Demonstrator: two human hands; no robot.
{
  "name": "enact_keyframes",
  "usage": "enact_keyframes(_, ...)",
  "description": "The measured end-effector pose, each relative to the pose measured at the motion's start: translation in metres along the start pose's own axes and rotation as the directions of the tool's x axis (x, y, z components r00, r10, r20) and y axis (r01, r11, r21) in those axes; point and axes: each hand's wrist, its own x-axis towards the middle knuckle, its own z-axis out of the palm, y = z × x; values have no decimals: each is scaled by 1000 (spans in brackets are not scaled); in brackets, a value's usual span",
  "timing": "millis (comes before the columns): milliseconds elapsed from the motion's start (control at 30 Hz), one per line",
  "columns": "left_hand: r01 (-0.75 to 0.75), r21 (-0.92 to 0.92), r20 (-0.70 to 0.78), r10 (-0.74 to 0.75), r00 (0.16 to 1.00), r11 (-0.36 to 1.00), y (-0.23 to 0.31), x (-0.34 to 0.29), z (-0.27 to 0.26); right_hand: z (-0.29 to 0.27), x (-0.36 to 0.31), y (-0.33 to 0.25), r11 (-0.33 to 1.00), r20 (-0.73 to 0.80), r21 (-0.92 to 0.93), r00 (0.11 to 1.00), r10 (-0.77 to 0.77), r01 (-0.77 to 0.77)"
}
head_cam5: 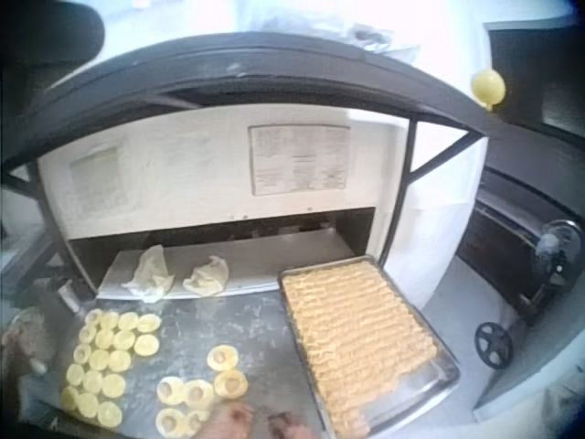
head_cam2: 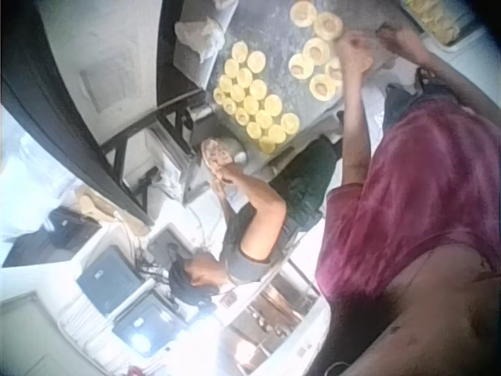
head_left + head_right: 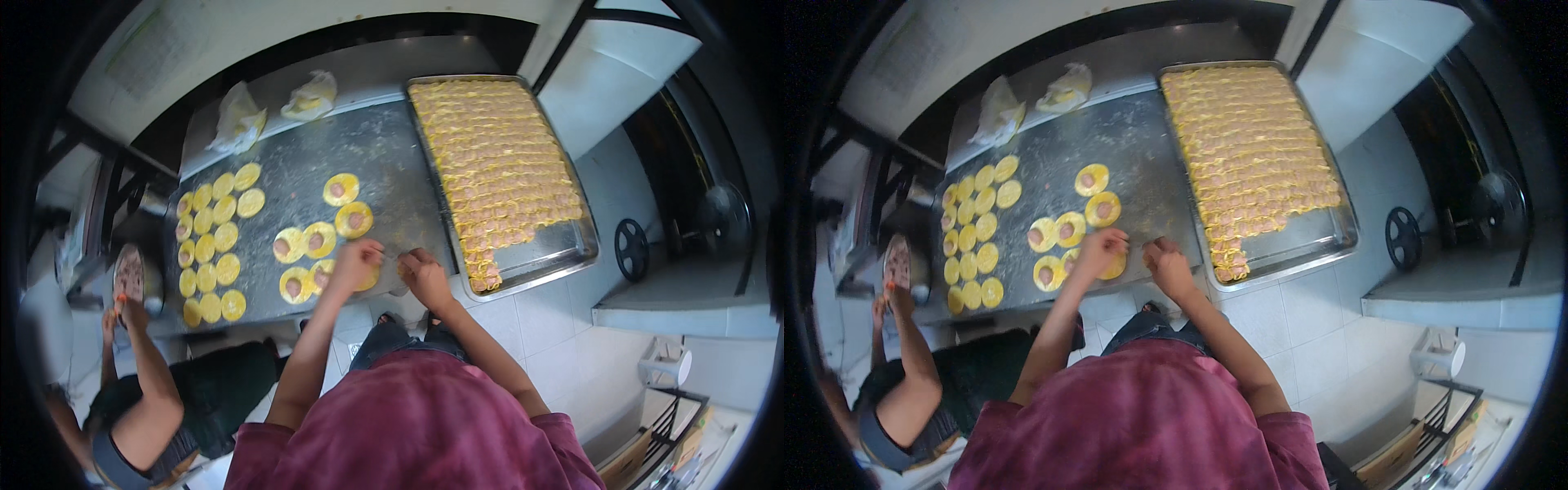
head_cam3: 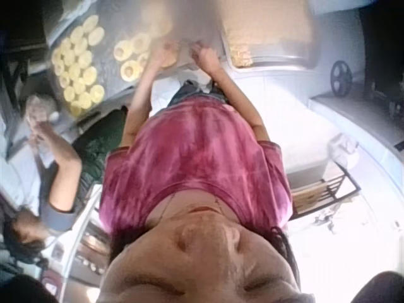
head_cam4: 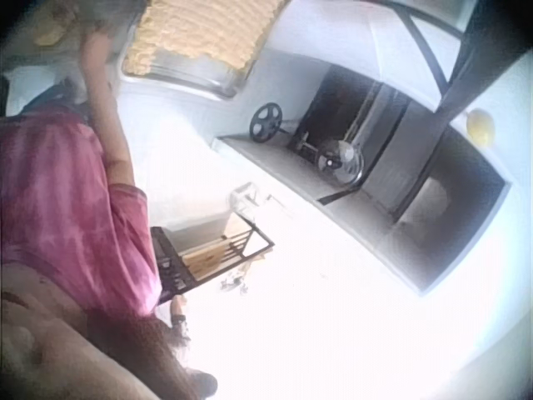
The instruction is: The person places a small amount of filling into circular yellow dough discs and folds them into half-moon shapes. They then place the finished pastries onto a large metal tray. Another person is visible in the background performing a similar task.
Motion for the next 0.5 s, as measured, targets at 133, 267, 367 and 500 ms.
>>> enact_keyframes(133,41,142,-466,30,884,989,-30,57,-66,-52,-1,-2,981,-137,192,989,58,-31)
enact_keyframes(267,253,453,-430,-39,902,855,-57,90,-94,-128,-21,47,935,-427,206,834,351,-288)
enact_keyframes(367,298,479,-415,-86,906,826,-60,102,-91,-174,-35,114,824,-553,201,633,542,-530)
enact_keyframes(500,316,498,-374,-129,919,807,-60,113,-85,-180,-27,160,763,-578,61,600,553,-644)
